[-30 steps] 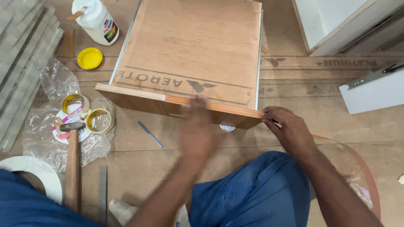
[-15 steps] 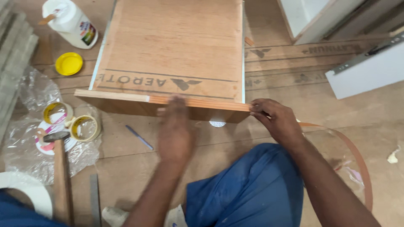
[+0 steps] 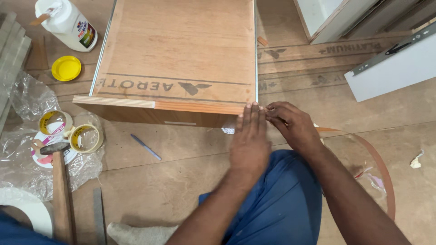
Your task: The person applies glue to the edge of a wooden drawer using a brush, then presses a wooden edge band onto the glued surface. They smooth the band by hand and secure it with several pieces of masking tape.
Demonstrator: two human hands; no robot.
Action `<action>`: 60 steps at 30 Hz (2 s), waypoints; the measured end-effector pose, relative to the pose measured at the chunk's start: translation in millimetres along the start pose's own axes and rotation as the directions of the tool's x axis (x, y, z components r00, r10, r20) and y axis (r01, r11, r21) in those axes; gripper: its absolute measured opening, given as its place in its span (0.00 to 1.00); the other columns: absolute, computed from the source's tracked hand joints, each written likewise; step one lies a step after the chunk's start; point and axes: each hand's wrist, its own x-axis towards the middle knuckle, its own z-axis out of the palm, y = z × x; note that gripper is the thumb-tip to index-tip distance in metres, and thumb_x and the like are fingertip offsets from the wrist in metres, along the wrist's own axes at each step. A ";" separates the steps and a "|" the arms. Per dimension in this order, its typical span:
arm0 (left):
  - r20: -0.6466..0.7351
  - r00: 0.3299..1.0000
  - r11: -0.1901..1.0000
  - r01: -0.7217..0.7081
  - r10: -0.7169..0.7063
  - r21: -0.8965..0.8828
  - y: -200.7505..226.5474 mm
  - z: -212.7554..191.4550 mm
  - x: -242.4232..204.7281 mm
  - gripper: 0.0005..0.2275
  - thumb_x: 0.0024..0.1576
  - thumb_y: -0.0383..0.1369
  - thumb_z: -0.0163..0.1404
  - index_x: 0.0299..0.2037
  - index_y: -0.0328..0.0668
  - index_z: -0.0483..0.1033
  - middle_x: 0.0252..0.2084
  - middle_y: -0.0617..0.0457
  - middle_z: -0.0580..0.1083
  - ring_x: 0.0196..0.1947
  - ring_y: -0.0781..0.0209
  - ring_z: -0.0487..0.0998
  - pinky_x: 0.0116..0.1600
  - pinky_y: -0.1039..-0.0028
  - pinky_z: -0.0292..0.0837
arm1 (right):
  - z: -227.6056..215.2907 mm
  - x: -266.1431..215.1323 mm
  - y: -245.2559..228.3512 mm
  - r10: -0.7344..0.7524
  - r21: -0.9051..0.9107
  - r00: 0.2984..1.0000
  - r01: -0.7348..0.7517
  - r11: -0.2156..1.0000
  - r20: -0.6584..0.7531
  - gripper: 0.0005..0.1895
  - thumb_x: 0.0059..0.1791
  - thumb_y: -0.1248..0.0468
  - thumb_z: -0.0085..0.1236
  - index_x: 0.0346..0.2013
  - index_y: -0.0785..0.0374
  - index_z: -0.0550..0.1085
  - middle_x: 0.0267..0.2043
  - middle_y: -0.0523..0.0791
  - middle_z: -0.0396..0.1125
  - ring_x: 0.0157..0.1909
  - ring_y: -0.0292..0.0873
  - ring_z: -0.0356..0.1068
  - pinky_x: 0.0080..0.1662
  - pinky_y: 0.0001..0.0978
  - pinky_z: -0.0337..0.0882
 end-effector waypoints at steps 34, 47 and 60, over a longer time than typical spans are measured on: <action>-0.060 0.998 0.999 -0.032 0.033 0.027 -18.6 0.7 -1.8 0.33 0.56 0.37 0.51 0.73 0.37 0.54 0.76 0.46 0.56 0.77 0.53 0.51 0.77 0.59 0.43 | 14.3 -8.9 1.7 -0.013 -0.012 0.993 0.012 1.000 -0.117 0.07 0.50 0.68 0.61 0.42 0.65 0.78 0.52 0.47 0.74 0.51 0.48 0.77 0.50 0.37 0.77; -0.153 0.987 0.989 0.065 -0.045 0.131 -96.8 -27.0 -26.8 0.30 0.59 0.33 0.43 0.74 0.38 0.52 0.76 0.46 0.56 0.76 0.53 0.51 0.76 0.60 0.45 | 78.4 -10.8 -68.2 0.047 -0.439 0.996 -0.011 0.899 0.072 0.42 0.45 0.59 0.60 0.68 0.76 0.56 0.73 0.61 0.48 0.78 0.63 0.42 0.72 0.57 0.43; -0.127 0.991 0.992 0.066 -0.052 0.107 -96.3 -29.9 -27.5 0.30 0.59 0.29 0.42 0.74 0.37 0.50 0.76 0.46 0.55 0.77 0.53 0.50 0.76 0.58 0.42 | 37.1 -38.8 -25.0 0.208 -0.398 0.973 -0.230 0.888 -0.098 0.49 0.43 0.56 0.66 0.70 0.74 0.52 0.76 0.62 0.43 0.77 0.64 0.40 0.70 0.56 0.46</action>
